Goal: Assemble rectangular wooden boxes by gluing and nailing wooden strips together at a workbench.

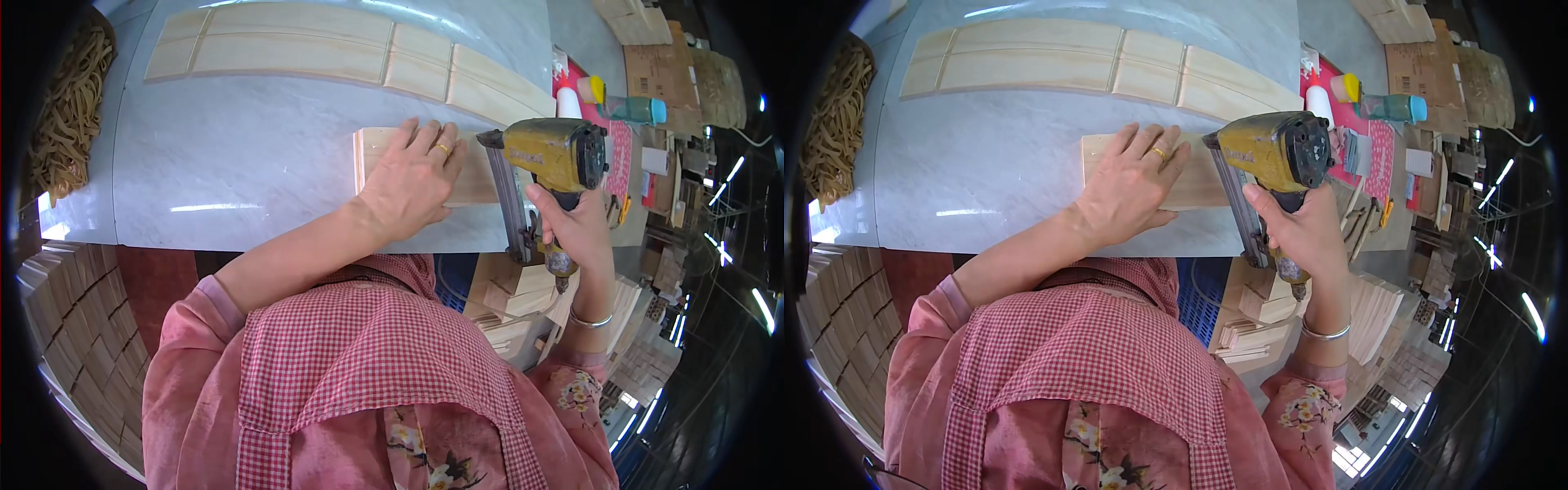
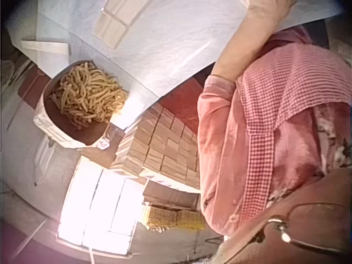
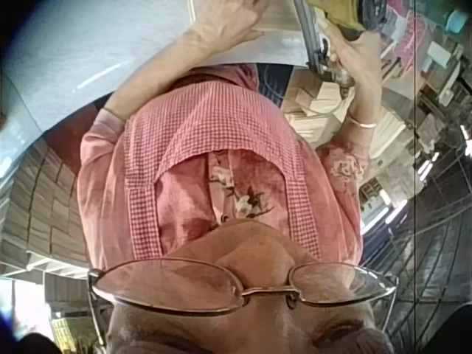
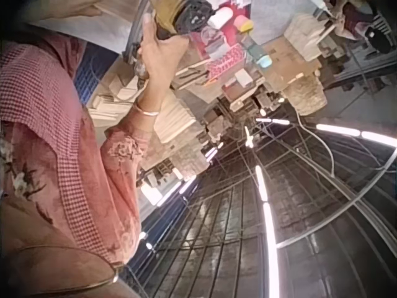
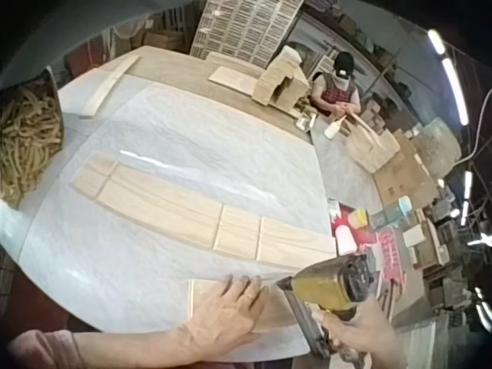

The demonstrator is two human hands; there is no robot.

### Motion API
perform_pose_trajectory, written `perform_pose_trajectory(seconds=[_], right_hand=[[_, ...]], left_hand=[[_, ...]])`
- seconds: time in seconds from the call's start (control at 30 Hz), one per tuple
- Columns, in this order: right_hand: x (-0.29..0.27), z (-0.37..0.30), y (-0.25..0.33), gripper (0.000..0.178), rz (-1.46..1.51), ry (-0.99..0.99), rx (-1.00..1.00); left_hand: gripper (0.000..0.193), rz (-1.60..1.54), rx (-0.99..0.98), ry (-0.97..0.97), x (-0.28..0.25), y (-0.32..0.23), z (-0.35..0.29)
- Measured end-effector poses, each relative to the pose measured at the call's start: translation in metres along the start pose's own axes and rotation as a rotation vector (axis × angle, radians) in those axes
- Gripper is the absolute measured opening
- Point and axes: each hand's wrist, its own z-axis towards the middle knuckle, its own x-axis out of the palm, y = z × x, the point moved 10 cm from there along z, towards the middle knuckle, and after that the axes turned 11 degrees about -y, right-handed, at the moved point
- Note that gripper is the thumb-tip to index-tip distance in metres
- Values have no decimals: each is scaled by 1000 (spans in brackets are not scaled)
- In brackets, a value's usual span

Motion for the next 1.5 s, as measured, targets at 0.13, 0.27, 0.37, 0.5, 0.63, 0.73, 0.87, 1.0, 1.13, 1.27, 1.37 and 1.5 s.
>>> perform_pose_trajectory(seconds=[0.13, 0.27, 0.37, 0.5, 0.63, 0.73, 0.87, 1.0, 1.13, 1.27, 1.37, 1.5], right_hand=[[4, 2, 2, 26, 13, 23, -1], [7, 3, 2, 27, 4, 51, 31], [8, 2, 4, 26, 25, 44, 56], [10, 2, 1, 25, 38, 41, 81], [9, -1, -1, 24, 41, 17, 93], [4, -6, -1, 25, 22, -37, 87], [-34, -11, -36, 27, 54, -294, 106], [-77, -7, -109, 30, 54, -454, 122], [-94, 16, -209, 61, -427, -554, -67], [-97, 48, -281, 66, -652, -577, -17], [-99, 61, -301, 72, -745, -574, 35], [-84, 74, -334, 72, -674, -627, -32]], left_hand=[[79, -15, -4, -5, 1, 0, -1], [77, -33, -10, 2, 1, 0, -1], [77, -36, -5, -1, 2, 0, -2], [78, -31, -6, -3, 2, 0, 0], [78, -30, -2, -5, 1, 0, 2], [79, -55, 5, 5, 2, -1, 4], [80, -4, 27, 41, 0, 4, 0], [81, -58, 8, 40, -9, 6, -5], [81, -403, -223, 28, -49, 34, -6], [55, -1455, -1154, -50, -63, 118, -87], [54, -1419, -1242, -274, -62, 176, -150], [53, -1205, -1400, -541, -93, 177, -189]])
